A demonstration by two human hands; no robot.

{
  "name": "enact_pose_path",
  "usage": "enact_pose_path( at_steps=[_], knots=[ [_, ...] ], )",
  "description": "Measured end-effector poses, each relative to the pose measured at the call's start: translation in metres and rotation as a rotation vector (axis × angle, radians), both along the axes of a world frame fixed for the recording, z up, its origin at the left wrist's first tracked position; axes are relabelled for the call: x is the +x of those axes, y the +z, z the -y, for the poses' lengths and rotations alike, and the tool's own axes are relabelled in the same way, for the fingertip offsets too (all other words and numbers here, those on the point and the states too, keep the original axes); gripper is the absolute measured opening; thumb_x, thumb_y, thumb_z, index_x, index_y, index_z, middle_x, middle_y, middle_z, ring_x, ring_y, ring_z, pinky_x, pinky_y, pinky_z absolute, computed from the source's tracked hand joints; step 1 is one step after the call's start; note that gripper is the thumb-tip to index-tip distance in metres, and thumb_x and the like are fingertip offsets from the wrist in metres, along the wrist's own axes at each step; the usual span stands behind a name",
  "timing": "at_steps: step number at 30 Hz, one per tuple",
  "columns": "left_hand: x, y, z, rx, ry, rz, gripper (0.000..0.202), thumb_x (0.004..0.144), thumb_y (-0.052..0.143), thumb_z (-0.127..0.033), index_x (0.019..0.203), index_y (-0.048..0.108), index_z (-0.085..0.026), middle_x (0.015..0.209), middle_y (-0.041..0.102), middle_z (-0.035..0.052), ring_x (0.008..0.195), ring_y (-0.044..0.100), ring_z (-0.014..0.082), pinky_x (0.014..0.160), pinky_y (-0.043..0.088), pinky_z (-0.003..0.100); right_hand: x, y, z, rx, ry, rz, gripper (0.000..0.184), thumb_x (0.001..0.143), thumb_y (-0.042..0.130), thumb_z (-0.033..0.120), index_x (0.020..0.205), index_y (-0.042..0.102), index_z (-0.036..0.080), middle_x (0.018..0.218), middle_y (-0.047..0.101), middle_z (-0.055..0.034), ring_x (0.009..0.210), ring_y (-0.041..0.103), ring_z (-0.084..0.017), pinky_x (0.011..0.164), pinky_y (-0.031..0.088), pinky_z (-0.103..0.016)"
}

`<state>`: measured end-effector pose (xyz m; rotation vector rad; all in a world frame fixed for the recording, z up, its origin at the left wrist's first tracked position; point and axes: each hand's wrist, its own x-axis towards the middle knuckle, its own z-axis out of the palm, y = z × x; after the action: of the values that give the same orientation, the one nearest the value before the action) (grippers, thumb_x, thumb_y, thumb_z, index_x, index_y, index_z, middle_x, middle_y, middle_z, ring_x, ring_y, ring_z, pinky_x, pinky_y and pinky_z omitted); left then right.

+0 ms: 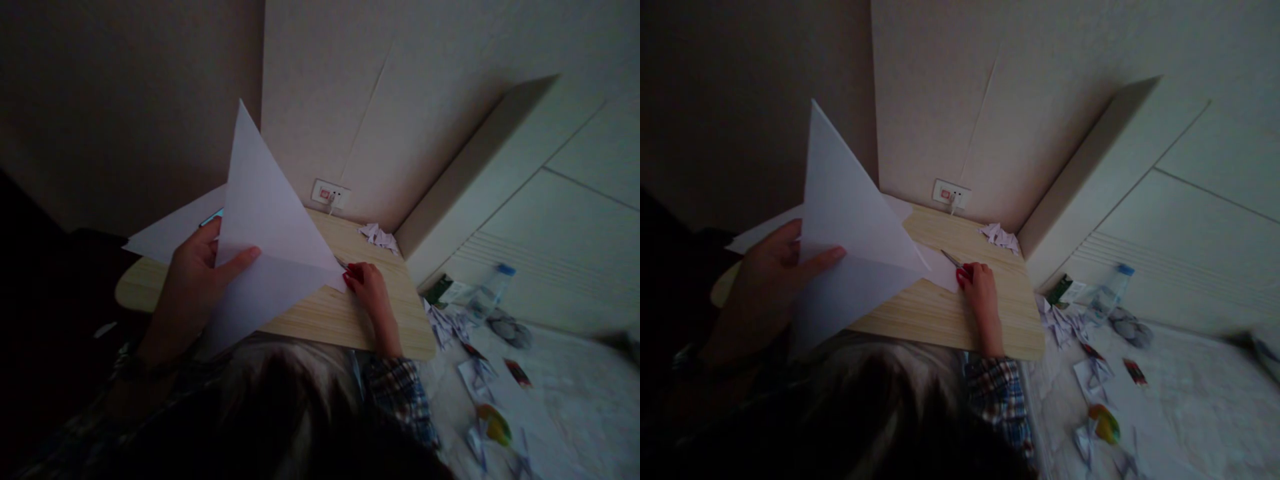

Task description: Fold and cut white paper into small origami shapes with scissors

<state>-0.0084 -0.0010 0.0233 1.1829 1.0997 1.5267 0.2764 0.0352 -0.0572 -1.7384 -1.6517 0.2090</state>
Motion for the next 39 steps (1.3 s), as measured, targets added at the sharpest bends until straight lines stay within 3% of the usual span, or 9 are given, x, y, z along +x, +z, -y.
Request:
enact_pose_path(
  at_steps=[5,9,13,17,25,29,35,37,39],
  knots=[
    [0.003,0.002,0.003,0.008,0.016,-0.011,0.041,0.065,0.075,-0.026,0.103,0.063,-0.018,0.069,0.071,-0.0027,0.052,0.062,0.0132,0.042,0.046,0.019,0.003,0.005,0.002,-0.082,-0.057,-0.043,0.004,0.067,0.066,0.017,0.070,0.063,0.018,0.076,0.067,-0.0085,0.076,0.058,-0.020,0.073,0.042,-0.032],
    [0.004,0.001,0.002,0.036,0.054,-0.043,0.043,0.066,0.075,-0.025,0.107,0.063,-0.019,0.077,0.072,-0.0021,0.058,0.063,0.0118,0.049,0.049,0.018,-0.004,0.020,0.011,-0.165,-0.029,-0.166,0.013,0.073,0.062,0.030,0.071,0.062,0.017,0.069,0.067,-0.0078,0.065,0.058,-0.018,0.059,0.041,-0.028],
    [0.003,-0.001,-0.001,0.062,0.051,-0.087,0.040,0.067,0.074,-0.023,0.105,0.063,-0.018,0.076,0.071,-0.0019,0.059,0.063,0.0125,0.051,0.049,0.019,-0.024,0.044,0.028,-0.186,0.196,-0.562,0.024,0.078,0.054,0.038,0.092,0.060,0.019,0.080,0.070,-0.0041,0.057,0.055,-0.012,0.049,0.038,-0.024],
    [0.001,-0.001,-0.004,0.064,0.029,-0.164,0.041,0.067,0.073,-0.023,0.106,0.062,-0.016,0.076,0.071,-0.0010,0.060,0.063,0.0149,0.054,0.051,0.023,-0.046,0.067,0.042,-0.160,0.453,-0.958,0.027,0.063,0.072,0.030,0.084,0.058,0.020,0.080,0.068,0.0016,0.049,0.042,-0.006,0.046,0.033,-0.021],
    [0.001,-0.006,-0.008,0.124,-0.029,-0.282,0.037,0.068,0.070,-0.022,0.104,0.061,-0.015,0.099,0.071,0.0045,0.087,0.067,0.0209,0.082,0.053,0.034,-0.070,0.077,0.049,-0.056,0.312,-0.991,0.036,0.055,0.079,0.019,0.076,0.050,0.021,0.060,0.064,0.0081,0.053,0.053,-0.007,0.051,0.039,-0.019],
    [0.001,-0.013,-0.013,0.131,-0.035,-0.315,0.043,0.071,0.068,-0.021,0.112,0.058,-0.014,0.104,0.070,0.0084,0.089,0.067,0.0218,0.083,0.052,0.037,-0.074,0.074,0.052,0.030,0.287,-1.021,0.033,0.059,0.076,0.019,0.078,0.049,0.021,0.061,0.063,0.0085,0.054,0.054,-0.007,0.054,0.041,-0.020],
    [0.007,-0.013,-0.004,0.470,0.351,-0.480,0.055,0.067,0.073,-0.015,0.118,0.054,-0.015,0.124,0.058,0.0104,0.113,0.055,0.0223,0.092,0.050,0.036,-0.082,0.067,0.052,0.200,0.175,-1.030,0.029,0.063,0.074,0.021,0.081,0.050,0.022,0.066,0.063,0.0073,0.059,0.056,-0.009,0.057,0.044,-0.022],
    [0.012,-0.009,0.005,0.519,0.392,-0.445,0.034,0.071,0.070,-0.018,0.104,0.061,-0.017,0.109,0.064,0.0058,0.100,0.061,0.0191,0.085,0.052,0.032,-0.085,0.064,0.050,0.254,0.144,-1.053,0.029,0.064,0.073,0.022,0.083,0.051,0.022,0.068,0.063,0.0071,0.060,0.057,-0.009,0.058,0.045,-0.022],
    [0.018,-0.007,0.013,0.423,0.247,-0.479,0.010,0.080,0.061,-0.026,0.075,0.064,-0.018,0.075,0.066,-0.0007,0.069,0.062,0.0129,0.068,0.051,0.026,-0.088,0.062,0.049,0.289,0.113,-1.076,0.029,0.065,0.073,0.023,0.083,0.051,0.022,0.069,0.062,0.0070,0.059,0.056,-0.008,0.057,0.044,-0.021]
  ],
)
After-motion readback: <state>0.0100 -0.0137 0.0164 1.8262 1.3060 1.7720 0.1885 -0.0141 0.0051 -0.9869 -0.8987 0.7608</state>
